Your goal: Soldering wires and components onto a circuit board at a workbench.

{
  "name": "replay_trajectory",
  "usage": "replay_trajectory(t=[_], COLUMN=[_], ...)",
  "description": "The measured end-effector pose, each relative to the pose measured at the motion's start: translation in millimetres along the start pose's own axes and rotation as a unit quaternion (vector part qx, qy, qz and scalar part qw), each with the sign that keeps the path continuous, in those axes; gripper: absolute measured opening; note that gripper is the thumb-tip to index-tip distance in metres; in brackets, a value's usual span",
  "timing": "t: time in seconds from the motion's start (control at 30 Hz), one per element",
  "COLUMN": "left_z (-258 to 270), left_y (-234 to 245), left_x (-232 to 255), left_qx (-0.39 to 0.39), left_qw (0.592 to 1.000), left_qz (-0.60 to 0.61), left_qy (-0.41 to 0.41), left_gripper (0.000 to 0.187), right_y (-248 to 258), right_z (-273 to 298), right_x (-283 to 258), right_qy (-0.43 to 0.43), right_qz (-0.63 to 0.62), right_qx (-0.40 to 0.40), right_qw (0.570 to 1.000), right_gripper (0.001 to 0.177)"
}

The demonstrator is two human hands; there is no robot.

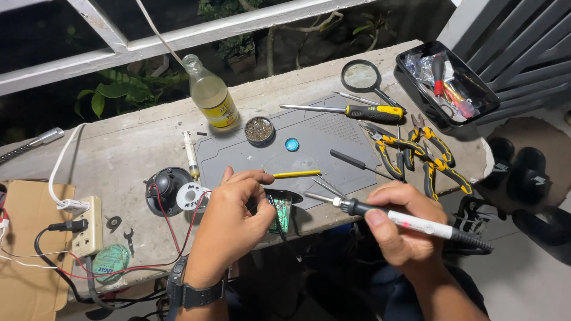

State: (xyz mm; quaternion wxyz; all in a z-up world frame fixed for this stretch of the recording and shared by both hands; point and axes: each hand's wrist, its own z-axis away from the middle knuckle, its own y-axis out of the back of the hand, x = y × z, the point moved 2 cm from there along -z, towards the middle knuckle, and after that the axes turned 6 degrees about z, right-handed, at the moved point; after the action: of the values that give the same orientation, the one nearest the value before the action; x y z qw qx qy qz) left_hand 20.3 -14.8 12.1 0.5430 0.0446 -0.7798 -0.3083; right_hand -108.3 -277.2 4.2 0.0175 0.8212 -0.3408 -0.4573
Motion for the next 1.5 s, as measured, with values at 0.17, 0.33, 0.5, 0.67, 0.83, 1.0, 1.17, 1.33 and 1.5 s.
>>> replay_trajectory(t=[0.17, 0.33, 0.5, 0.67, 0.83, 1.0, 1.17, 1.33, 1.5], left_z=[-2, -2, -4, -5, -5, -6, -6, -6, -7], left_y=[-1, -6, -5, 7, 10, 7, 6, 4, 4], left_x=[3, -3, -10, -14, -17, -14, -11, -15, -15], left_qx=[0.002, 0.014, 0.019, -0.008, -0.021, -0.038, -0.041, -0.039, -0.039], left_qw=[1.0, 1.0, 0.999, 0.997, 0.995, 0.997, 0.997, 0.997, 0.997], left_qz=[0.001, -0.002, 0.042, 0.072, 0.091, 0.053, 0.042, 0.039, 0.036], left_qy=[0.002, -0.005, -0.025, -0.031, -0.04, -0.036, -0.04, -0.047, -0.053], left_gripper=[0.022, 0.021, 0.017, 0.019, 0.026, 0.018, 0.017, 0.017, 0.016], right_y=[-14, -22, -15, -11, -11, -11, -13, -16, -25], right_z=[8, 10, 11, 14, 18, 20, 21, 17, 22], right_x=[2, -3, -8, 2, 8, 9, 12, 7, 17], right_qy=[-0.007, 0.033, 0.034, 0.022, -0.006, -0.017, -0.013, 0.007, 0.01], right_qz=[0.016, 0.019, 0.005, 0.014, 0.009, 0.014, 0.026, 0.028, 0.031], right_qx=[-0.03, -0.031, -0.006, 0.013, 0.02, 0.019, 0.017, -0.009, -0.036], right_qw=[0.999, 0.999, 0.999, 1.0, 1.0, 1.0, 0.999, 1.0, 0.999], right_gripper=[0.016, 0.016, 0.019, 0.019, 0.021, 0.022, 0.022, 0.02, 0.02])
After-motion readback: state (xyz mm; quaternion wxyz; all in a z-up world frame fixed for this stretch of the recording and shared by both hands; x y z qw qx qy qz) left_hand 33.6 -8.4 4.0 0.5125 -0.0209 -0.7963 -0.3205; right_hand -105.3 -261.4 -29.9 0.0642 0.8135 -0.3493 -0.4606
